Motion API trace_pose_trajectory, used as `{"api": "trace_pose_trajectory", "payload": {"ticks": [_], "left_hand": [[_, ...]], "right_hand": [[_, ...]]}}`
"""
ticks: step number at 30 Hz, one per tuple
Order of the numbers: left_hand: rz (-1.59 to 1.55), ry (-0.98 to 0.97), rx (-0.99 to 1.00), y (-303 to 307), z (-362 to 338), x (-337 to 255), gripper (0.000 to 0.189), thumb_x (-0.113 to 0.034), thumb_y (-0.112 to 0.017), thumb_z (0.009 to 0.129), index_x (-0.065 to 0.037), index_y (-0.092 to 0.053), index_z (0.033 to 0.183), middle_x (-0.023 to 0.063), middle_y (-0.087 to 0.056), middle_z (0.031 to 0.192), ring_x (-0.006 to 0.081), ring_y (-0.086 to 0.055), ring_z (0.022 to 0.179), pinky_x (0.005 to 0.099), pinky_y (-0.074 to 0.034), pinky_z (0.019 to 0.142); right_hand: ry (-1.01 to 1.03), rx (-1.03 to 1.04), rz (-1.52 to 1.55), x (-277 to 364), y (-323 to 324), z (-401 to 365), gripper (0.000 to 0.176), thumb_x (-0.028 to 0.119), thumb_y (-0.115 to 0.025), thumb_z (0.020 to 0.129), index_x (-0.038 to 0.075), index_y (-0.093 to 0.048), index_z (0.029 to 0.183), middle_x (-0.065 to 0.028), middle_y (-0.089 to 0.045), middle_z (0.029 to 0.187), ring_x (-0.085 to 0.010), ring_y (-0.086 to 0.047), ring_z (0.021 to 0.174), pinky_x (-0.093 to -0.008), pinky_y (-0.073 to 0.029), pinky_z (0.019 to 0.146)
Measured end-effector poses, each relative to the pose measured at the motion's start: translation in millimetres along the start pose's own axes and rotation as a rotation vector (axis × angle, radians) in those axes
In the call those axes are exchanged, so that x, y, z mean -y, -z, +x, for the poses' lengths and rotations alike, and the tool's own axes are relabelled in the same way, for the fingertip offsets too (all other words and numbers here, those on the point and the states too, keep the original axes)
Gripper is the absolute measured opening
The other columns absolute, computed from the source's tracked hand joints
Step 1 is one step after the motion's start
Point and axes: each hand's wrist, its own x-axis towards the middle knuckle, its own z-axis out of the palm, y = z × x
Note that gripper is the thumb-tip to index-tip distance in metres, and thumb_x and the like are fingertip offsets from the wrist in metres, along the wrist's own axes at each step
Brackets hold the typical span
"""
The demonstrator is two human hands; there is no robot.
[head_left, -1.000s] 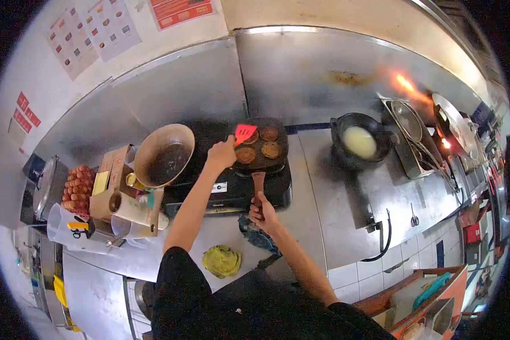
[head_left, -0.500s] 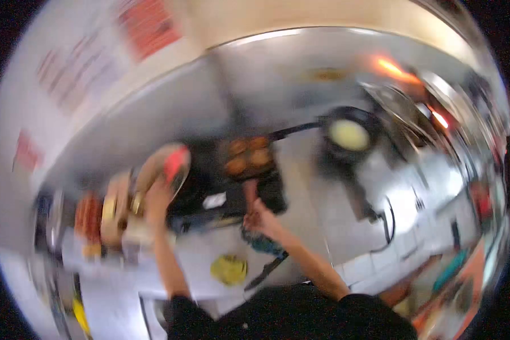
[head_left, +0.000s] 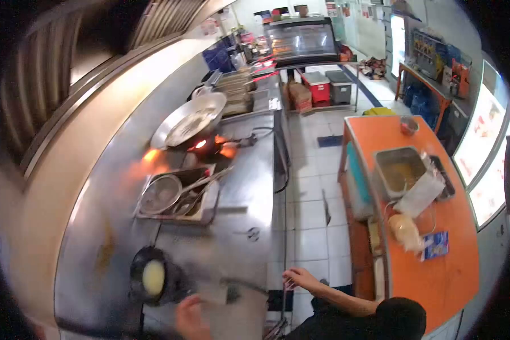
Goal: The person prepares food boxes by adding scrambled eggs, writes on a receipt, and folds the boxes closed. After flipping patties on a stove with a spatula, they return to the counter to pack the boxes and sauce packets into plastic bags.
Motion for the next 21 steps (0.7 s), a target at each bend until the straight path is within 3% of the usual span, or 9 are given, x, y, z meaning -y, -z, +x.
{"api": "trace_pose_trajectory", "payload": {"ticks": [1, 6, 9, 11, 13, 15, 17, 19, 21], "left_hand": [[0.242, -0.177, 0.139, -85.5, 11.7, -30.7, 0.031, -0.024, -0.051, 0.099, 0.001, -0.061, 0.114, 0.0133, -0.064, 0.107, 0.0244, -0.061, 0.102, 0.0360, -0.049, 0.090], [-0.041, -0.400, 0.431, -385.1, 64.9, -53.3, 0.024, -0.013, -0.046, 0.098, -0.001, -0.064, 0.108, 0.0136, -0.064, 0.111, 0.0251, -0.060, 0.105, 0.0382, -0.046, 0.095], [0.058, -0.561, 0.545, -498.6, 119.2, 33.5, 0.028, -0.017, -0.042, 0.099, -0.003, -0.065, 0.104, 0.0146, -0.066, 0.107, 0.0276, -0.063, 0.100, 0.0383, -0.046, 0.093], [0.015, -0.613, 0.572, -570.6, 178.6, 74.5, 0.032, -0.022, -0.039, 0.100, -0.004, -0.065, 0.104, 0.0138, -0.066, 0.106, 0.0264, -0.063, 0.098, 0.0384, -0.046, 0.092], [-0.215, 0.463, 0.656, -632.7, 232.8, 106.3, 0.035, -0.029, -0.039, 0.101, -0.005, -0.064, 0.105, 0.0114, -0.066, 0.107, 0.0223, -0.063, 0.097, 0.0395, -0.048, 0.090], [-0.357, 0.534, 0.658, -715.1, 272.0, 182.8, 0.039, -0.037, -0.041, 0.101, -0.006, -0.063, 0.111, 0.0090, -0.065, 0.106, 0.0176, -0.061, 0.100, 0.0384, -0.047, 0.092], [-0.972, 0.989, 0.812, -786.2, 301.4, 181.6, 0.049, -0.046, -0.039, 0.101, -0.005, -0.056, 0.123, 0.0079, -0.063, 0.114, 0.0174, -0.058, 0.108, 0.0359, -0.044, 0.097], [-0.727, 0.964, 0.942, -856.8, 316.4, 118.4, 0.062, -0.054, -0.037, 0.100, -0.006, -0.044, 0.137, 0.0059, -0.056, 0.128, 0.0184, -0.052, 0.120, 0.0357, -0.039, 0.105], [-0.501, 0.893, 1.183, -923.6, 354.6, 95.6, 0.068, -0.058, -0.035, 0.100, -0.005, -0.039, 0.143, 0.0075, -0.049, 0.139, 0.0197, -0.046, 0.130, 0.0347, -0.034, 0.109]], "right_hand": [[0.032, -0.090, 0.092, 8.5, 34.4, 8.6, 0.041, 0.035, -0.049, 0.100, -0.001, -0.055, 0.120, -0.0113, -0.066, 0.104, -0.0172, -0.066, 0.088, -0.0305, -0.053, 0.075], [0.193, -0.182, 0.723, 124.6, 144.8, 26.4, 0.042, 0.037, -0.040, 0.103, 0.005, -0.053, 0.126, -0.0098, -0.063, 0.116, -0.0213, -0.062, 0.105, -0.0371, -0.049, 0.093], [0.227, -0.093, 0.638, 162.4, 187.7, 78.9, 0.036, 0.032, -0.041, 0.103, 0.007, -0.052, 0.127, -0.0077, -0.061, 0.121, -0.0189, -0.057, 0.114, -0.0358, -0.047, 0.097], [0.336, -0.249, 0.520, 234.3, 233.9, 88.8, 0.036, 0.030, -0.041, 0.103, 0.005, -0.053, 0.127, -0.0074, -0.060, 0.122, -0.0186, -0.056, 0.115, -0.0348, -0.046, 0.097], [0.386, -0.417, 0.380, 289.8, 284.1, 98.6, 0.036, 0.029, -0.040, 0.104, 0.004, -0.053, 0.126, -0.0070, -0.060, 0.123, -0.0184, -0.056, 0.116, -0.0339, -0.045, 0.098], [0.715, -0.411, 0.198, 336.2, 347.4, 135.0, 0.037, 0.028, -0.038, 0.104, 0.003, -0.056, 0.124, -0.0073, -0.059, 0.125, -0.0210, -0.056, 0.116, -0.0358, -0.044, 0.098], [0.693, -0.621, -0.017, 349.3, 423.3, 207.8, 0.034, 0.027, -0.041, 0.102, 0.004, -0.059, 0.119, -0.0083, -0.061, 0.121, -0.0210, -0.057, 0.113, -0.0369, -0.044, 0.096], [0.773, -1.184, -1.014, 342.2, 511.5, 300.1, 0.030, 0.025, -0.046, 0.098, 0.006, -0.060, 0.116, -0.0107, -0.063, 0.114, -0.0212, -0.060, 0.106, -0.0374, -0.046, 0.092], [0.518, -1.331, -0.372, 329.2, 601.6, 345.0, 0.028, 0.025, -0.049, 0.094, 0.005, -0.061, 0.111, -0.0134, -0.064, 0.105, -0.0236, -0.061, 0.099, -0.0367, -0.047, 0.087]]}}
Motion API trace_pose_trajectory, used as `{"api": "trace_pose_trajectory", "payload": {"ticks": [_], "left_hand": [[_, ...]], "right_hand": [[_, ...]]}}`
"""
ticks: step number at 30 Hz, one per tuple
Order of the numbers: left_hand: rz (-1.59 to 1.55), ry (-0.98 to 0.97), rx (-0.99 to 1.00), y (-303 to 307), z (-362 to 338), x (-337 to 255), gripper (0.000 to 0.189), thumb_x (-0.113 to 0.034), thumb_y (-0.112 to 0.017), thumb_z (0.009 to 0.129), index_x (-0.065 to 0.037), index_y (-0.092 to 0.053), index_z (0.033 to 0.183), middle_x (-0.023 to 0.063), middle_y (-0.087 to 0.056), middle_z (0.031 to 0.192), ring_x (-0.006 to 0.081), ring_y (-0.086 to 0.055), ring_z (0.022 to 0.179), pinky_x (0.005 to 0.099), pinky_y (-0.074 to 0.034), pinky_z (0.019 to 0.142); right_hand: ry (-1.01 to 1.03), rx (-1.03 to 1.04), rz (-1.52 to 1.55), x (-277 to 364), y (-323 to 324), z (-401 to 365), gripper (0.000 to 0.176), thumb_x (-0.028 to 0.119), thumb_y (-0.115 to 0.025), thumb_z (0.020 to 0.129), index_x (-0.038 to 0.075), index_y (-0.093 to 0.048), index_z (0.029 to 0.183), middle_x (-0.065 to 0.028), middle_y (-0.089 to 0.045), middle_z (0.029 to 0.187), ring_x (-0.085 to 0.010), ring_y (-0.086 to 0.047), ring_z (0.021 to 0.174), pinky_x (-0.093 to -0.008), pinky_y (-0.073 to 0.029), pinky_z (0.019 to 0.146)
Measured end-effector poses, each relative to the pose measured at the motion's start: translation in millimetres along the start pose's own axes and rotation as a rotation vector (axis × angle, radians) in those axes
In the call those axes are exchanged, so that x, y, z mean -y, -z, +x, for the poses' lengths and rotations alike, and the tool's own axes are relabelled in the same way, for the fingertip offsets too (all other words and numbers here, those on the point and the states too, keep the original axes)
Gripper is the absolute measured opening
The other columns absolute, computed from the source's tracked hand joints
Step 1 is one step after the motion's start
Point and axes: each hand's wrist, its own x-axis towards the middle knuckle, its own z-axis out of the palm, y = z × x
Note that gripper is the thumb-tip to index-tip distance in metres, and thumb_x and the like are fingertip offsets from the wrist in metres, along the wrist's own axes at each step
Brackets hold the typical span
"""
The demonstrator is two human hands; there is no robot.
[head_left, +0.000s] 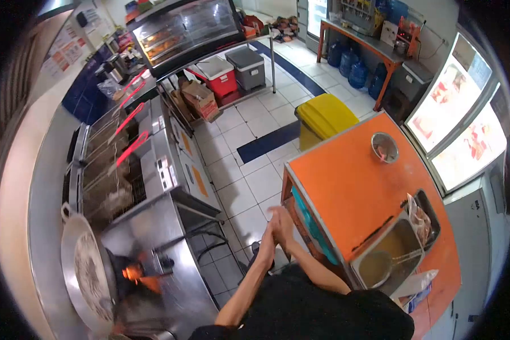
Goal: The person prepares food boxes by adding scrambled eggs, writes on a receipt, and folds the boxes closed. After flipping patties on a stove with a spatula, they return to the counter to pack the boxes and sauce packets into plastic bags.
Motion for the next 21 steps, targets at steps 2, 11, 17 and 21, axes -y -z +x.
{"api": "trace_pose_trajectory", "payload": {"ticks": [2, 11, 17, 21], "left_hand": [[0.157, 0.014, 0.237, -10.5, 52.4, -70.9, 0.058, -0.049, -0.039, 0.102, -0.001, -0.052, 0.131, 0.0080, -0.058, 0.126, 0.0154, -0.056, 0.111, 0.0330, -0.044, 0.097], [1.405, -0.068, 0.141, 186.2, 470.3, -130.8, 0.029, -0.028, -0.054, 0.090, -0.010, -0.069, 0.109, 0.0169, -0.069, 0.103, 0.0367, -0.065, 0.100, 0.0439, -0.051, 0.084], [0.998, 0.763, -0.286, 357.4, 610.9, -271.6, 0.023, -0.024, -0.058, 0.088, -0.003, -0.067, 0.091, 0.0122, -0.069, 0.085, 0.0241, -0.070, 0.071, 0.0413, -0.058, 0.059], [1.091, 0.283, -0.146, 453.9, 766.4, -323.6, 0.028, -0.033, -0.067, 0.080, -0.009, -0.071, 0.093, 0.0062, -0.069, 0.084, 0.0242, -0.066, 0.087, 0.0369, -0.054, 0.069]], "right_hand": [[-0.116, -0.175, 0.166, -80.7, -4.5, 57.3, 0.028, 0.026, -0.051, 0.095, 0.001, -0.061, 0.104, -0.0147, -0.064, 0.096, -0.0247, -0.064, 0.086, -0.0363, -0.050, 0.075], [-0.504, -0.238, -0.121, -112.3, -10.7, 305.4, 0.021, 0.022, -0.057, 0.095, 0.001, -0.061, 0.101, -0.0145, -0.066, 0.087, -0.0258, -0.064, 0.081, -0.0372, -0.049, 0.073], [-0.482, -0.317, -0.244, -138.4, -16.9, 582.3, 0.018, 0.016, -0.055, 0.097, 0.000, -0.060, 0.102, -0.0108, -0.064, 0.079, -0.0180, -0.063, 0.069, -0.0311, -0.050, 0.066], [-0.473, -0.343, 0.068, -178.0, 0.1, 793.2, 0.018, 0.016, -0.055, 0.097, 0.000, -0.061, 0.100, -0.0089, -0.066, 0.079, -0.0140, -0.064, 0.071, -0.0288, -0.050, 0.065]]}}
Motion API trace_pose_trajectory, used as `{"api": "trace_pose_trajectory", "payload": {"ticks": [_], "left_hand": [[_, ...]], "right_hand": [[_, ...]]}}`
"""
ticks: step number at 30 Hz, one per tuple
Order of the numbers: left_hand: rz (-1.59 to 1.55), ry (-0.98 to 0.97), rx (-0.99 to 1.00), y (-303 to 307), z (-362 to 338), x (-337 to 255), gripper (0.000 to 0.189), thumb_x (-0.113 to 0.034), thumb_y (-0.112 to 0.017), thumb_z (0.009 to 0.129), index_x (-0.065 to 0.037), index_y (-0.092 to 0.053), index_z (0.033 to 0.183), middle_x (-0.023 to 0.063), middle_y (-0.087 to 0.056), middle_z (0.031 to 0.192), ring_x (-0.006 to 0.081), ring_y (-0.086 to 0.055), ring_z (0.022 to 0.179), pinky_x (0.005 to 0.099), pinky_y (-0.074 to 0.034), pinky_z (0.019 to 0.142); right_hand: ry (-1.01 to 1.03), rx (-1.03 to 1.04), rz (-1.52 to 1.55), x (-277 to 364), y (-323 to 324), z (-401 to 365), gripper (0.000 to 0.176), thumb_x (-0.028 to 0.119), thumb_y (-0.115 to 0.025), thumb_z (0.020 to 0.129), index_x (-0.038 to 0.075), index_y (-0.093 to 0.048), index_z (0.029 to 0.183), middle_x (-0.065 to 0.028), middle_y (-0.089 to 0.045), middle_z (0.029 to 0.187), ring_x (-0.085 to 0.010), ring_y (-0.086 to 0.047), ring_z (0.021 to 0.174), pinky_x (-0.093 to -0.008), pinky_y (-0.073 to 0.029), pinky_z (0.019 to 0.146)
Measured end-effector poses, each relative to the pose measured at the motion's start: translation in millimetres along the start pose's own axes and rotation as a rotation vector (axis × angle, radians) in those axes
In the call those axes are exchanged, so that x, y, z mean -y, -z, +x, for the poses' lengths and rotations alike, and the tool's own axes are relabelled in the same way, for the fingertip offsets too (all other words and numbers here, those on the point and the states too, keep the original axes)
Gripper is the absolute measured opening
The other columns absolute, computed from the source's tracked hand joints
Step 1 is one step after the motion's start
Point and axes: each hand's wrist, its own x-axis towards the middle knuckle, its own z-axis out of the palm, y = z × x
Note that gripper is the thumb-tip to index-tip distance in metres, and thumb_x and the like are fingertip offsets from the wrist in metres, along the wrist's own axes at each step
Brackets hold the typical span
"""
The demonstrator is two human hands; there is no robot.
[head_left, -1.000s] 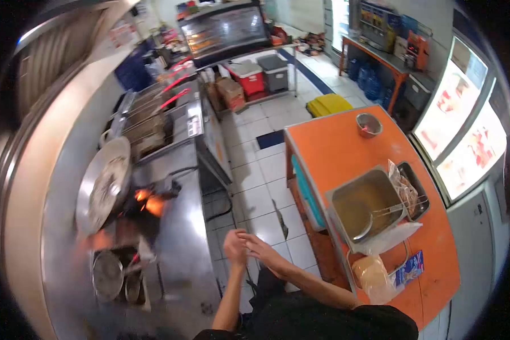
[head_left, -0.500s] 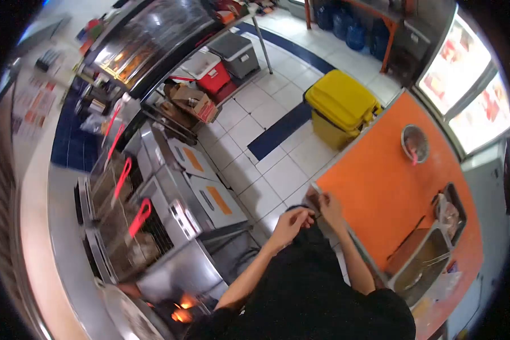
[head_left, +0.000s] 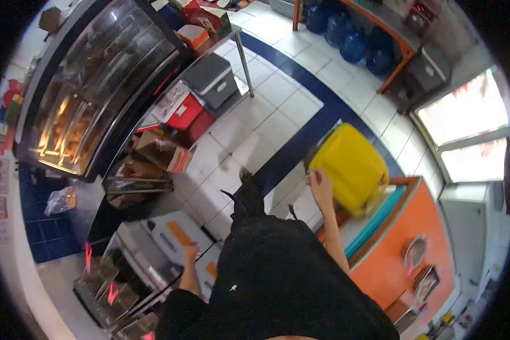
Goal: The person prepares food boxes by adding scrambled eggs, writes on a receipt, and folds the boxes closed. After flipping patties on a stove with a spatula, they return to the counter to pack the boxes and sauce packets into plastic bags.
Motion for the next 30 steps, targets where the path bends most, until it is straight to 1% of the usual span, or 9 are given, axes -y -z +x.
{"api": "trace_pose_trajectory", "payload": {"ticks": [3, 5, 6, 8, 11, 12, 18, 24, 30], "left_hand": [[1.097, 0.319, 0.436, -7.8, 150.5, -100.9, 0.028, -0.034, -0.063, 0.081, -0.011, -0.073, 0.094, 0.0090, -0.071, 0.088, 0.0261, -0.068, 0.090, 0.0413, -0.053, 0.077], [1.070, 0.131, -0.074, -31.3, 238.5, -192.5, 0.029, -0.034, -0.058, 0.084, -0.010, -0.073, 0.092, 0.0106, -0.072, 0.090, 0.0282, -0.068, 0.090, 0.0437, -0.053, 0.080], [0.415, -0.019, -0.142, -39.5, 305.5, -234.9, 0.030, -0.031, -0.054, 0.087, -0.009, -0.072, 0.096, 0.0140, -0.071, 0.089, 0.0318, -0.068, 0.088, 0.0447, -0.053, 0.078], [0.948, -0.673, -0.111, -72.4, 387.5, -366.6, 0.028, -0.026, -0.052, 0.087, -0.007, -0.072, 0.093, 0.0208, -0.068, 0.093, 0.0367, -0.065, 0.091, 0.0485, -0.052, 0.080], [0.139, -0.291, 0.149, -136.5, 469.5, -633.5, 0.028, -0.024, -0.050, 0.085, -0.006, -0.071, 0.089, 0.0174, -0.069, 0.103, 0.0376, -0.063, 0.098, 0.0455, -0.050, 0.086], [0.497, -0.546, 0.070, -158.5, 506.0, -712.9, 0.030, -0.024, -0.050, 0.085, -0.006, -0.070, 0.098, 0.0189, -0.068, 0.107, 0.0388, -0.062, 0.103, 0.0441, -0.049, 0.089], [-0.078, -0.725, 0.253, -221.5, 598.8, -1108.1, 0.025, -0.022, -0.051, 0.088, -0.010, -0.069, 0.101, 0.0169, -0.070, 0.091, 0.0327, -0.067, 0.087, 0.0426, -0.051, 0.077], [0.235, -0.468, 0.273, -191.4, 745.2, -1220.2, 0.037, -0.034, -0.047, 0.091, -0.006, -0.066, 0.105, 0.0226, -0.067, 0.104, 0.0431, -0.062, 0.100, 0.0516, -0.049, 0.086], [-0.478, 0.011, -0.311, -79.7, 880.5, -1263.8, 0.028, -0.029, -0.049, 0.092, -0.012, -0.069, 0.100, 0.0164, -0.069, 0.099, 0.0362, -0.064, 0.099, 0.0455, -0.049, 0.090]], "right_hand": [[-0.007, 0.058, 0.003, 15.3, -36.0, 134.5, 0.019, 0.018, -0.056, 0.096, -0.001, -0.061, 0.098, -0.0086, -0.066, 0.077, -0.0149, -0.065, 0.069, -0.0294, -0.051, 0.063], [-0.133, 0.139, -0.152, -8.1, -61.3, 227.1, 0.020, 0.018, -0.056, 0.097, -0.001, -0.061, 0.099, -0.0094, -0.067, 0.078, -0.0155, -0.065, 0.068, -0.0289, -0.052, 0.064], [-0.181, 0.177, -0.057, -58.1, -66.3, 265.7, 0.032, 0.024, -0.055, 0.098, -0.003, -0.061, 0.114, -0.0089, -0.068, 0.087, -0.0149, -0.065, 0.070, -0.0268, -0.050, 0.065], [-0.456, 0.195, -0.055, -89.3, -56.9, 304.5, 0.035, 0.027, -0.055, 0.098, -0.002, -0.060, 0.117, -0.0114, -0.068, 0.088, -0.0186, -0.066, 0.075, -0.0301, -0.051, 0.069], [-0.693, 0.253, -0.347, -140.8, -21.8, 339.7, 0.034, 0.027, -0.053, 0.097, -0.001, -0.059, 0.116, -0.0143, -0.067, 0.095, -0.0235, -0.065, 0.083, -0.0370, -0.051, 0.071], [-0.807, 0.243, -0.341, -150.2, -14.5, 356.3, 0.033, 0.027, -0.053, 0.097, -0.001, -0.060, 0.114, -0.0141, -0.066, 0.094, -0.0239, -0.065, 0.083, -0.0372, -0.051, 0.071], [-1.152, 0.158, -0.240, -140.8, 1.5, 577.9, 0.029, 0.025, -0.053, 0.093, 0.001, -0.061, 0.107, -0.0129, -0.066, 0.088, -0.0260, -0.065, 0.077, -0.0384, -0.051, 0.066], [-1.052, 0.080, -0.272, -37.2, 2.4, 988.1, 0.024, 0.024, -0.053, 0.089, 0.004, -0.061, 0.099, -0.0117, -0.065, 0.082, -0.0282, -0.064, 0.072, -0.0396, -0.051, 0.062], [-0.426, 0.168, -0.034, 163.2, -182.0, 1526.7, 0.029, 0.025, -0.052, 0.093, -0.001, -0.060, 0.105, -0.0154, -0.064, 0.084, -0.0254, -0.060, 0.059, -0.0336, -0.049, 0.051]]}}
